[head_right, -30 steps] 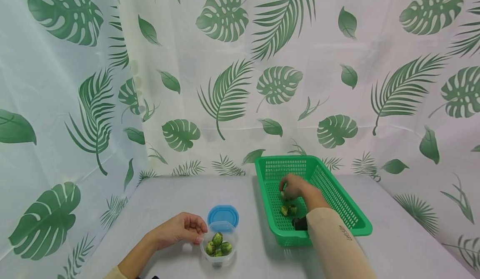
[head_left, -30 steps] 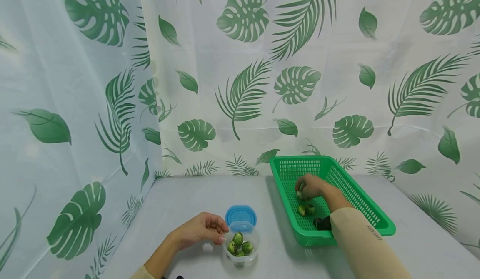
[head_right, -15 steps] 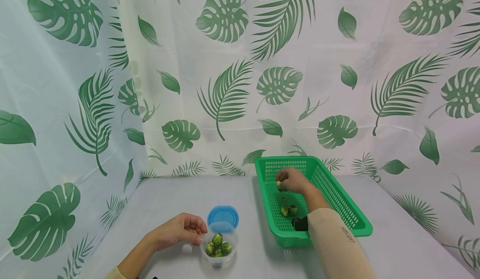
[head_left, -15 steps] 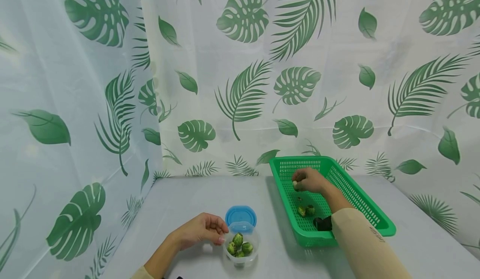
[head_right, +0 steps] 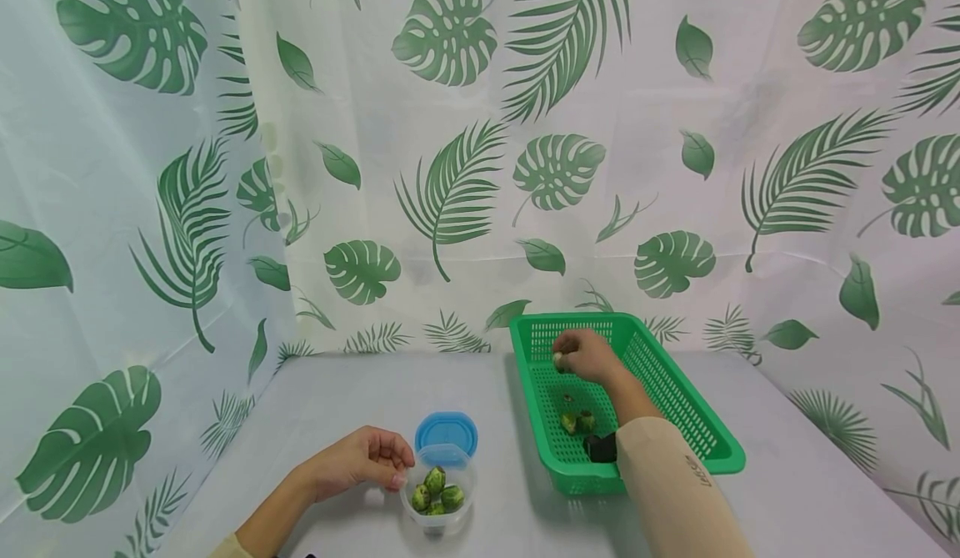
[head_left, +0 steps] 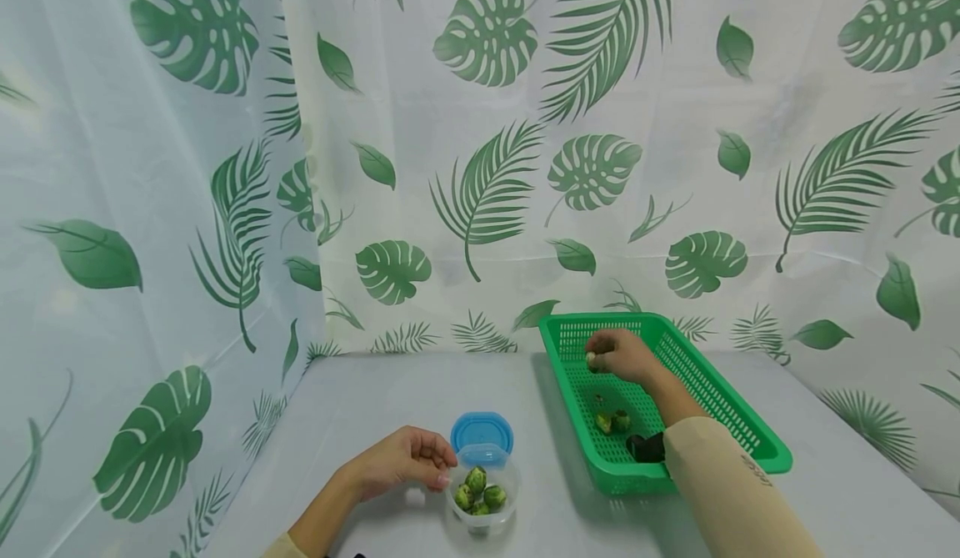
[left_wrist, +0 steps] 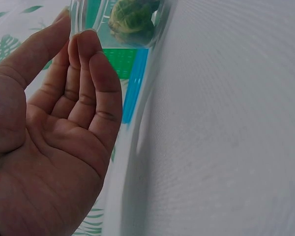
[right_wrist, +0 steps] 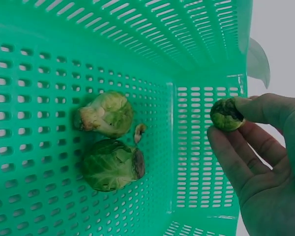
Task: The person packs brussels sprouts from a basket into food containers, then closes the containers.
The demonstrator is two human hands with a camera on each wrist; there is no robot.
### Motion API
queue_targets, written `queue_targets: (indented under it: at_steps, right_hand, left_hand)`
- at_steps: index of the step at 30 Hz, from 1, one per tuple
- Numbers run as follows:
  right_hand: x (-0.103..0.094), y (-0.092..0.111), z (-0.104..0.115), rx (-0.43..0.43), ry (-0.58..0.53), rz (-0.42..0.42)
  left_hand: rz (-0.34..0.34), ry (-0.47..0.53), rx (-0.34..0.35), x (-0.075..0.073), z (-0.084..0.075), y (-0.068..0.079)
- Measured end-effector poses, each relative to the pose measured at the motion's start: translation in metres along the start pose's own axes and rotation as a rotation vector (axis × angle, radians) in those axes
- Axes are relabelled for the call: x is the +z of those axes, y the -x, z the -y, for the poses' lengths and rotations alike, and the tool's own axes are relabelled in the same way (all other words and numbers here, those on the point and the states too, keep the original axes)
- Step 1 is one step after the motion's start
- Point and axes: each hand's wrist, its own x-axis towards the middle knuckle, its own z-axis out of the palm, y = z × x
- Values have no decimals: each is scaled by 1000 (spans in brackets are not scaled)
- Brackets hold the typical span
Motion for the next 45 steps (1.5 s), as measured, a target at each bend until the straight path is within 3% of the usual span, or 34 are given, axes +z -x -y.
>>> queue_targets:
  at_steps: [12, 20, 30, 45]
  right_hand:
    - [0, -1, 3, 47, 0, -97]
    - [-1, -2, 6, -5, -4, -148]
    - [0, 2, 19, -72, -128, -130]
    - [4, -8, 5, -130, -166, -122]
  left_hand:
    - [2, -1, -7, 1, -2, 1]
    - [7, 8, -8, 1, -3, 1]
    - [3, 5, -4, 0, -1, 0]
    - [3, 10, 4, 1, -1, 1]
